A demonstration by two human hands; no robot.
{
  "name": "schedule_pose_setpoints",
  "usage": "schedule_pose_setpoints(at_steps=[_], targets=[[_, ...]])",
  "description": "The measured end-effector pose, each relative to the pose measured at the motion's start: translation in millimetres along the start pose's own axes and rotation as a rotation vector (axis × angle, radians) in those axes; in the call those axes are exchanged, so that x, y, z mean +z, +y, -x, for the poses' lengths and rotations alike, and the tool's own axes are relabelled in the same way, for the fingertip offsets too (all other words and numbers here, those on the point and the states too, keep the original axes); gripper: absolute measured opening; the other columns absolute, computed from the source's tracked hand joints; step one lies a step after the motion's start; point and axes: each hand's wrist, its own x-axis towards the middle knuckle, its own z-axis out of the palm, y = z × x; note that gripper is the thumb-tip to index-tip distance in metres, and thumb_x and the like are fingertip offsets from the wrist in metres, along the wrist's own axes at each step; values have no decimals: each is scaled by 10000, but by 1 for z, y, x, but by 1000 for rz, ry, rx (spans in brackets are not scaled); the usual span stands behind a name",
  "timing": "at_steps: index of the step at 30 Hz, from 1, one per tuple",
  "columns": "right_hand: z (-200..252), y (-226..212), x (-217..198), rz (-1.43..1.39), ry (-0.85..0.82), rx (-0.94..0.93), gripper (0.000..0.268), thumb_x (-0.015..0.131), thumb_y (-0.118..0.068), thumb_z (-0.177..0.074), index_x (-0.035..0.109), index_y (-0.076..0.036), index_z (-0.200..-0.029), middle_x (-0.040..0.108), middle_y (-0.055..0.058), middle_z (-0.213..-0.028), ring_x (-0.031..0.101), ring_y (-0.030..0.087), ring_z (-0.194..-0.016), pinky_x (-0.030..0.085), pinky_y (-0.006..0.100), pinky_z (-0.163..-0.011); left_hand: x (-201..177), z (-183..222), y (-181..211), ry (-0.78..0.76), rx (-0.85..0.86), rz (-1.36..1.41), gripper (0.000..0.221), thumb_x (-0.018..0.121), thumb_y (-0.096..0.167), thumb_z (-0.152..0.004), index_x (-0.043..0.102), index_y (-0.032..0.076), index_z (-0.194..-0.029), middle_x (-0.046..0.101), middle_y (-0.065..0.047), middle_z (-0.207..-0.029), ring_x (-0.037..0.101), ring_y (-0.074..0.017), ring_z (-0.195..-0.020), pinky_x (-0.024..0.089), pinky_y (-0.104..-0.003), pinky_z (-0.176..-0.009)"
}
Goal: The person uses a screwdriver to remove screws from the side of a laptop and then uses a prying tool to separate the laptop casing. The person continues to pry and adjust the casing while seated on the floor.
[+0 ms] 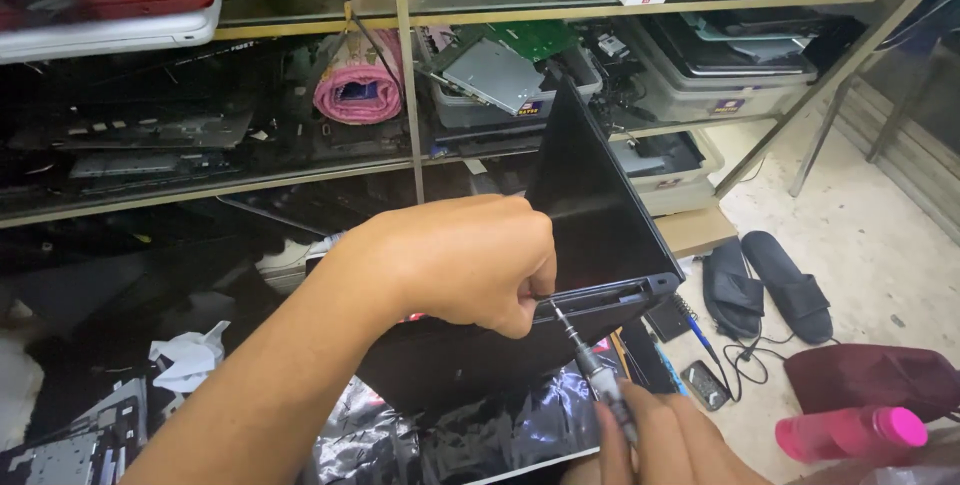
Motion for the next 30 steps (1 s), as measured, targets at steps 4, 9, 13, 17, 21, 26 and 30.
schedule_pose_setpoints(at_steps=[4,9,13,17,21,26,30], targets=[[-14,-22,-10,-45,123,104,123,635,-53,-789,734,-109,-836,649,49,-754,439,252,-405,280,366,-435,0,0,0,2,5,-17,223,575,120,-756,460,78,-569,422,-98,-512,409,-246,-490,329,-382,-437],[1,-7,-1,105,-148,202,226,729,-345,-825,787,-172,-957,730,66,-714,684,230,-571,460,359,-478,1,-4,-2,5,11,-29,209,579,128,-768,480,81,-589,404,-84,-532,351,-229,-564,291,-384,-485],[-49,6,-16,37,-179,267,217,745,-317,-810,801,-168,-958,751,62,-731,700,216,-593,479,343,-513,2,-3,-4,9,17,-18,245,571,131,-768,417,91,-582,347,-68,-525,302,-222,-580,262,-381,-497],[-74,12,-12,-51,-220,355,212,768,-278,-790,819,-162,-960,779,56,-753,721,197,-622,504,320,-561,-2,-1,0,-21,5,-37,244,564,127,-812,441,85,-606,374,-69,-543,322,-237,-592,282,-390,-504],[-72,31,-7,-143,-258,448,214,790,-240,-771,838,-157,-962,807,51,-776,741,177,-651,529,298,-608,-7,2,3,-61,-23,-34,208,560,139,-881,573,81,-681,436,-54,-563,367,-227,-576,310,-389,-525],[-29,26,-12,-274,-317,562,227,817,-192,-746,861,-150,-964,842,44,-804,767,153,-688,561,270,-668,-4,2,-1,-51,29,-33,161,526,138,-913,631,118,-792,577,-46,-680,478,-243,-622,363,-403,-563],[-34,20,-31,-377,-356,660,244,839,-153,-726,880,-144,-966,870,39,-827,788,135,-717,586,249,-716,-4,8,1,-62,-13,-15,265,473,124,-982,459,77,-722,485,-70,-665,405,-237,-638,340,-400,-588]])
